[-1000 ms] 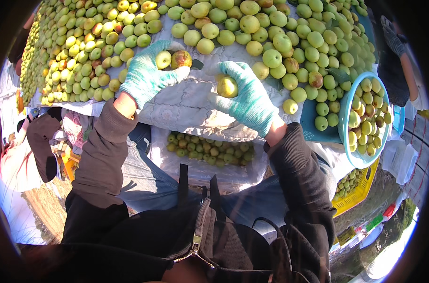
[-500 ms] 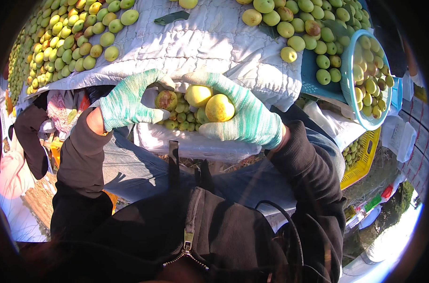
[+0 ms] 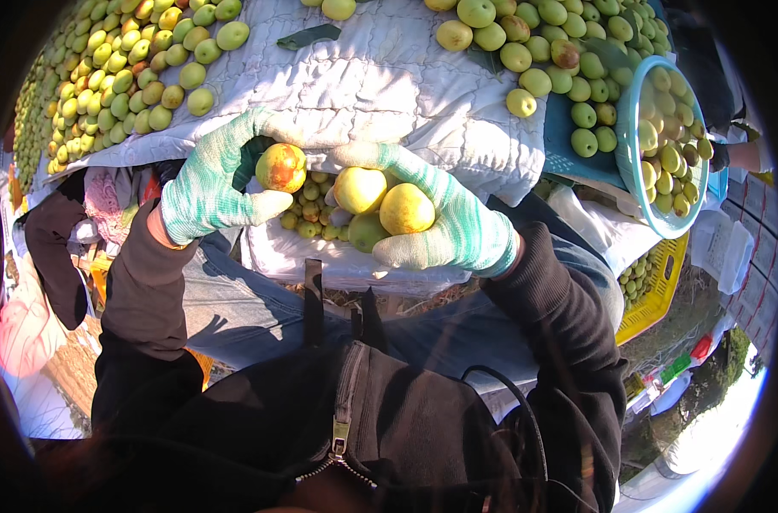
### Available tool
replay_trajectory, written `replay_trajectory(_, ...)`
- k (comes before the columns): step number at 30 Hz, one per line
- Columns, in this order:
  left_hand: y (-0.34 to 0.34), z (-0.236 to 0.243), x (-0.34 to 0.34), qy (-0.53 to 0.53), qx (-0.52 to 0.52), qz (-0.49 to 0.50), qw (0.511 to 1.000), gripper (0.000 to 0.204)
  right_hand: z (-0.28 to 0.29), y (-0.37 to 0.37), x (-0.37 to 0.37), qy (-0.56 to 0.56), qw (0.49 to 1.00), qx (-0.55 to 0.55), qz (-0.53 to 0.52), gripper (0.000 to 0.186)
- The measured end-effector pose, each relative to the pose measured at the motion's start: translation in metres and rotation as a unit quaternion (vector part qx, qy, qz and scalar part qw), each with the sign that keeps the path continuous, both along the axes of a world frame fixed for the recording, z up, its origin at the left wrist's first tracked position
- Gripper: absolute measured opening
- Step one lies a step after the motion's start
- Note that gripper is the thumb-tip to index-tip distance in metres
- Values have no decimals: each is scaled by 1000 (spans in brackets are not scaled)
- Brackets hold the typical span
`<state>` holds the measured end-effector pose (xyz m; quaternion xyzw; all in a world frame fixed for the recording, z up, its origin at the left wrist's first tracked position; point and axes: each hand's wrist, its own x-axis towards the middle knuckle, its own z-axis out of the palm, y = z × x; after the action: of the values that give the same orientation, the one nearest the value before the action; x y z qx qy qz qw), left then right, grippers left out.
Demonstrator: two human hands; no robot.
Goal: The person sits on the ground and sorts green plums by hand, picking them from a large pile on a white tarp and placing them into a white sack. The person wears gloves and handles the plums one by one or in small handfuls.
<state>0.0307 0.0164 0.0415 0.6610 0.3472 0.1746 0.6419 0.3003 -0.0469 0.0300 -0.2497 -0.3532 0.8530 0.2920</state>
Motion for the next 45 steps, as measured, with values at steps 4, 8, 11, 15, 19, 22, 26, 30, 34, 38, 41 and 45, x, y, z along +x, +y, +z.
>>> replay_trajectory(4,-3,1,0,-22,-5,4,1000,46,0,2,1,-70,997,33,10,82)
replay_trajectory(8,-5,4,4,-3,40,10,999,48,5,4,-3,-246,951,189,15,34)
replay_trajectory(11,-6,4,8,39,177,18,983,51,7,2,-8,-362,895,254,57,34)
replay_trajectory(15,-7,4,11,35,189,36,981,53,11,-1,-10,-484,838,237,91,38)
replay_trajectory(19,-12,4,17,0,112,67,992,52,14,4,-9,-478,846,208,111,31)
replay_trajectory(22,-19,3,24,-9,104,97,990,49,15,5,-10,-259,965,14,37,53)
replay_trajectory(26,-10,-4,30,-26,309,-17,950,50,20,3,-10,-22,985,-162,-45,73)
replay_trajectory(30,54,-25,13,54,414,204,886,44,25,10,-17,6,981,-191,-37,56)
replay_trajectory(34,153,-63,-6,386,462,296,741,48,42,10,-12,25,972,-223,-75,49)
replay_trajectory(38,216,-101,-3,575,368,222,696,48,81,-27,62,-246,878,88,-402,37)
replay_trajectory(41,224,-114,2,601,294,241,703,51,111,-63,156,-460,535,334,-625,44)
replay_trajectory(45,216,-121,0,565,313,264,716,50,144,-102,314,-523,355,259,-730,35)
